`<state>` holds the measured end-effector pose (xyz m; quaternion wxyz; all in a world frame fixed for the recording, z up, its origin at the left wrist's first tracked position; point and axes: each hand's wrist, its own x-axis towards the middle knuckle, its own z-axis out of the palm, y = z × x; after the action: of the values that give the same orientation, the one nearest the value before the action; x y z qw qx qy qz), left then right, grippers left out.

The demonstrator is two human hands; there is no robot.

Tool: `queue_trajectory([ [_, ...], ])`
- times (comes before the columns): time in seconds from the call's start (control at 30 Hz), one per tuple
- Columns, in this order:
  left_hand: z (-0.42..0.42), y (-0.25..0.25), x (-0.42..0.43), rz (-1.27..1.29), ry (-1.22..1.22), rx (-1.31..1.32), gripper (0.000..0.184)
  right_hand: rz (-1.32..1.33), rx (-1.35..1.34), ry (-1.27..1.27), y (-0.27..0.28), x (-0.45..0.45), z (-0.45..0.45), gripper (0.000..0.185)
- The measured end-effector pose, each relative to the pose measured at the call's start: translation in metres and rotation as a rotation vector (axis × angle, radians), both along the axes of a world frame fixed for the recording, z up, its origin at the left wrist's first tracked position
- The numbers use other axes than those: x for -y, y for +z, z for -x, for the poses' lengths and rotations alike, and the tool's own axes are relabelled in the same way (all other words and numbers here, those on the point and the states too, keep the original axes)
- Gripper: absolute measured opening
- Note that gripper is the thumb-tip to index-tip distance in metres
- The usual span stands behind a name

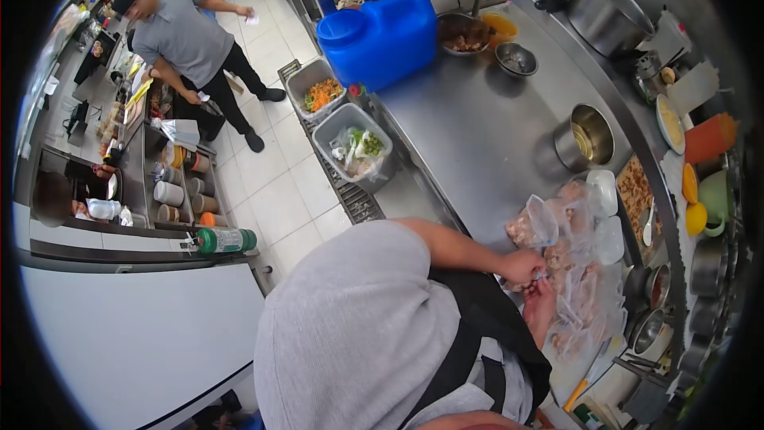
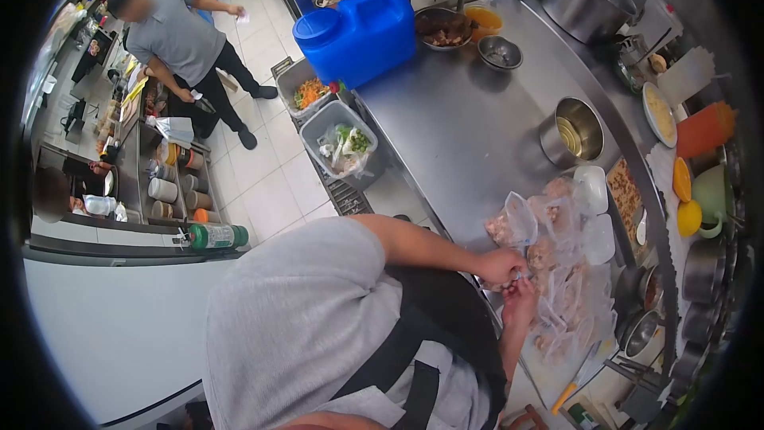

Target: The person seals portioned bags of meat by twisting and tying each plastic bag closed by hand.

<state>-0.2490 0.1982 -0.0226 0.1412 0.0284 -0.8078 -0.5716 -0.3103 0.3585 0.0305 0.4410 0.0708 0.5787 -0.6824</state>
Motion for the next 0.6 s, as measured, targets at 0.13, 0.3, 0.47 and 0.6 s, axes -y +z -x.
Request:
queue_trajectory([
  [0.13,0.011,-0.016,-0.007,-0.001,0.052,-0.059,0.018,0.049,0.099,-0.067,-0.013,-0.007,0.006,0.009],
  [0.3,0.002,0.021,-0.001,-0.219,0.074,0.325,0.017,0.0,-0.402,-0.003,-0.01,-0.002,-0.019,0.018],
  [0.47,0.002,0.029,0.003,-0.441,0.095,0.452,0.022,-0.574,-1.113,0.124,0.033,0.016,-0.039,0.02],
  [0.6,-0.001,0.025,0.0,-0.557,0.019,0.473,0.019,-0.555,-1.071,0.004,0.016,0.013,-0.04,0.019],
])
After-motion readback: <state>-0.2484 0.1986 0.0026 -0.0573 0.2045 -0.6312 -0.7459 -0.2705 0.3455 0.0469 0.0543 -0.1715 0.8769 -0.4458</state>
